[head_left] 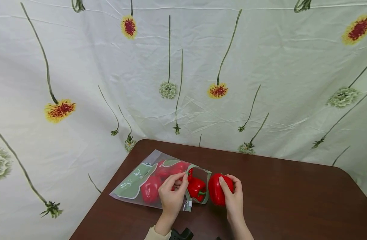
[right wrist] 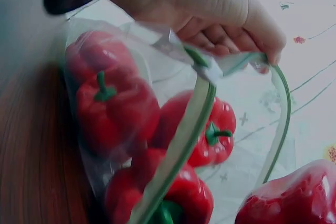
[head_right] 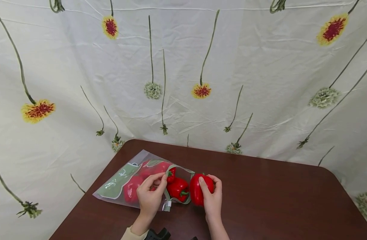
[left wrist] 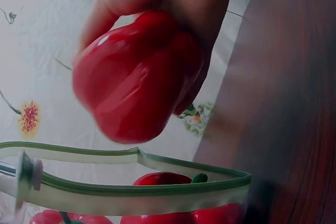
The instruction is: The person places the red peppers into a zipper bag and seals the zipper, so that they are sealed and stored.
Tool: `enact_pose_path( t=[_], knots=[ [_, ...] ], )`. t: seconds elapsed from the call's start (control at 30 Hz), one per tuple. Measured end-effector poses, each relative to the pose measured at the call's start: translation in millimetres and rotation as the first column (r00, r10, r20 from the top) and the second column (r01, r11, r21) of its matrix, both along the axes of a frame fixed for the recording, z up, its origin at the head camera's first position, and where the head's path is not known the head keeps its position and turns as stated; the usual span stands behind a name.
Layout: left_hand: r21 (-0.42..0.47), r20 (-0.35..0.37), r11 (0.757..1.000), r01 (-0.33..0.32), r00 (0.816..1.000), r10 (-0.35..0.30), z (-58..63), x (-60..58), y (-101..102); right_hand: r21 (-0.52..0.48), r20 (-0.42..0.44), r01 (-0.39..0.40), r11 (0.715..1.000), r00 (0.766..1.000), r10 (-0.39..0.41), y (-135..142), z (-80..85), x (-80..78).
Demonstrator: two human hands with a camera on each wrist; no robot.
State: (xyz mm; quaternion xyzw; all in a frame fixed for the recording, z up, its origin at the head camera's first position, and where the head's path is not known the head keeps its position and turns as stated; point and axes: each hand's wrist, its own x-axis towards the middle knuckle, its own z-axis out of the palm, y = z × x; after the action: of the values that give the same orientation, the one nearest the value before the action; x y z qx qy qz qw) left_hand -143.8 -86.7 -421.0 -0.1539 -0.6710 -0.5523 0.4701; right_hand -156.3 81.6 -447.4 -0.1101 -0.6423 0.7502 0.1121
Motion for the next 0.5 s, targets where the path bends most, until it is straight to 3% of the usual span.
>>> enact_pose_path(
  t=[0.23,0.4,0.5],
  knots=[
    [-0.012,-0.016,1.000,-0.001,1.000,0.000,-0.4,-0.7,1.5,-0.032,-0.047,0.016,0.999,0.999,-0.017,-17.8,1.2,-2.1],
    [-0.010,-0.025,1.000,-0.005,1.000,0.005,-4.6,-3.0,2.0,-0.076,-0.060,0.071,0.995,0.995,-0.076,-31.5,3.3,-1.9],
    [-0.002,-0.016,1.000,0.008,1.000,-0.009,-16.7,-9.2,0.7,-0.093,-0.059,0.116,0.989,0.991,-0.122,-40.2,4.0,-1.9]
  ],
)
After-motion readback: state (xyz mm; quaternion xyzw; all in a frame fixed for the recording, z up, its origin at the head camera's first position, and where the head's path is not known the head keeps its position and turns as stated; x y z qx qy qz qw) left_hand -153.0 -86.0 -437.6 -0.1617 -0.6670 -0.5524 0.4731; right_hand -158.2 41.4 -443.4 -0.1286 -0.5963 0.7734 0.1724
